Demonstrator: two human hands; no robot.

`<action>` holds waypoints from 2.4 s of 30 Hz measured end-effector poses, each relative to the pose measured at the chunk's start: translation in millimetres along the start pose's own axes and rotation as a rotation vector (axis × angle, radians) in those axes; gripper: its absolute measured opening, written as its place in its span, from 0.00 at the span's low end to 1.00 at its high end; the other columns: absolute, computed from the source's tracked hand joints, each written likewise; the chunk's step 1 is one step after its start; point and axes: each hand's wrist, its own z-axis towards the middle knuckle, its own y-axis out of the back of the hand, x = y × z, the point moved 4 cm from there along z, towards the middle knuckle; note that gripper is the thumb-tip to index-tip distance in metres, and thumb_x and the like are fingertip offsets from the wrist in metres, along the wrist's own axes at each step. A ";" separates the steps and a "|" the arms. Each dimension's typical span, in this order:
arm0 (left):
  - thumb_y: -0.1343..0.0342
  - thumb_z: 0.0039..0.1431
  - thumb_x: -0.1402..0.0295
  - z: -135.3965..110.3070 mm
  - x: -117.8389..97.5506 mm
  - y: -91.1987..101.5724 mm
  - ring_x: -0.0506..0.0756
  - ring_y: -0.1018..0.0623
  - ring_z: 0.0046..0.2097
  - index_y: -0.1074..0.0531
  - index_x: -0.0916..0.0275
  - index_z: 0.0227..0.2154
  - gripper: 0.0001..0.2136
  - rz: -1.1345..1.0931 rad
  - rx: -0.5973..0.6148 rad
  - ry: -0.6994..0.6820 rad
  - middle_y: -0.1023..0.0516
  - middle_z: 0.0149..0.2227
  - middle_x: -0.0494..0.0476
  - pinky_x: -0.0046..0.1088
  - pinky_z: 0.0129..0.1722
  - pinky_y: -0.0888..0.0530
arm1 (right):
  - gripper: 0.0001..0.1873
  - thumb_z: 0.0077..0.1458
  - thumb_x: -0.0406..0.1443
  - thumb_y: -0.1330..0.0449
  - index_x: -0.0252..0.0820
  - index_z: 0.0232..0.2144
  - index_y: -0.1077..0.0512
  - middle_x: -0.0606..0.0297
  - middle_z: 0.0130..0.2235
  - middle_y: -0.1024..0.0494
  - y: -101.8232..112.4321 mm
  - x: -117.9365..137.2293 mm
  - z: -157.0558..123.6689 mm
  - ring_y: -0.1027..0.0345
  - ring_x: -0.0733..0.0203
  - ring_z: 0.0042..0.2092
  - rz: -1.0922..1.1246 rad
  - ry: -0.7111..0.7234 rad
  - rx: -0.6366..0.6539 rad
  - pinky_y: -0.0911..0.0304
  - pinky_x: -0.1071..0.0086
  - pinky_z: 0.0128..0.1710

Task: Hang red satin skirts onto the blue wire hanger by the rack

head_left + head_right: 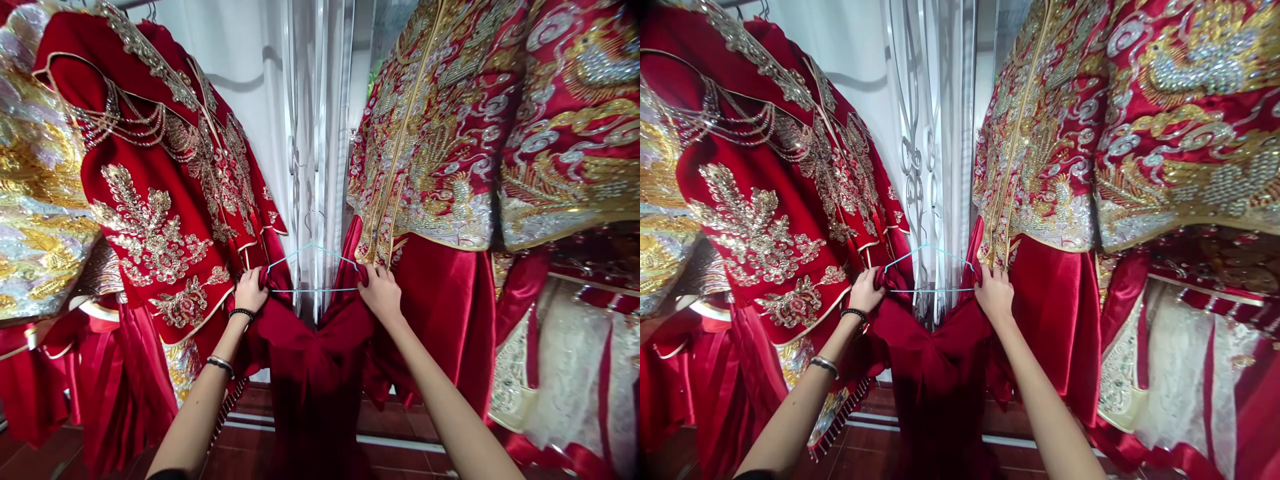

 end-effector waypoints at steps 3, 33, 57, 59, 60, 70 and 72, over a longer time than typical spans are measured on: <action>0.49 0.45 0.73 2.6 4.1 2.0 0.58 0.32 0.49 0.38 0.61 0.47 0.23 -0.046 0.023 -0.010 0.30 0.46 0.58 0.32 0.49 0.34 | 0.22 0.51 0.38 0.48 0.41 0.49 0.38 0.54 0.42 0.31 -0.5 -0.1 -0.7 0.40 0.52 0.44 -0.003 0.009 -0.022 0.39 0.64 0.35; 0.49 0.50 0.68 3.4 7.2 -1.9 0.57 0.31 0.48 0.37 0.61 0.48 0.19 -0.028 0.014 -0.048 0.30 0.45 0.58 0.31 0.47 0.33 | 0.23 0.51 0.38 0.49 0.40 0.50 0.38 0.54 0.43 0.31 -0.7 -2.9 -3.7 0.41 0.52 0.43 -0.015 0.026 -0.046 0.39 0.65 0.36; 0.48 0.53 0.61 5.5 3.2 -12.8 0.59 0.32 0.48 0.38 0.59 0.46 0.18 0.111 -0.059 0.009 0.31 0.44 0.59 0.32 0.42 0.31 | 0.21 0.52 0.38 0.50 0.41 0.49 0.38 0.55 0.41 0.31 -0.7 -2.5 -1.9 0.41 0.52 0.43 -0.007 0.023 -0.064 0.40 0.65 0.36; 0.48 0.53 0.63 4.7 6.2 -11.4 0.58 0.31 0.48 0.38 0.60 0.46 0.18 0.056 -0.038 -0.033 0.30 0.44 0.59 0.32 0.45 0.32 | 0.21 0.52 0.38 0.50 0.41 0.49 0.38 0.55 0.41 0.31 -0.2 -2.5 -2.5 0.41 0.52 0.43 -0.003 0.022 -0.062 0.40 0.65 0.36; 0.48 0.53 0.63 3.8 7.9 -9.7 0.57 0.31 0.48 0.38 0.60 0.46 0.17 0.016 -0.025 -0.056 0.30 0.44 0.58 0.31 0.46 0.33 | 0.21 0.52 0.38 0.50 0.41 0.49 0.38 0.55 0.41 0.31 -0.1 -2.5 -2.8 0.41 0.52 0.43 -0.002 0.020 -0.059 0.39 0.65 0.36; 0.52 0.53 0.66 -1.1 9.0 18.6 0.57 0.27 0.43 0.37 0.60 0.43 0.13 -0.107 0.095 -0.028 0.28 0.41 0.59 0.30 0.40 0.31 | 0.24 0.50 0.39 0.48 0.44 0.51 0.40 0.56 0.44 0.31 5.8 -3.0 2.0 0.39 0.52 0.45 0.033 0.007 0.084 0.38 0.66 0.33; 0.51 0.50 0.70 0.6 8.1 21.2 0.56 0.27 0.41 0.37 0.59 0.42 0.14 -0.141 0.163 -0.045 0.27 0.40 0.57 0.29 0.40 0.32 | 0.24 0.50 0.38 0.48 0.44 0.51 0.39 0.57 0.44 0.30 8.4 -4.0 2.8 0.38 0.52 0.46 0.041 0.009 0.112 0.38 0.66 0.34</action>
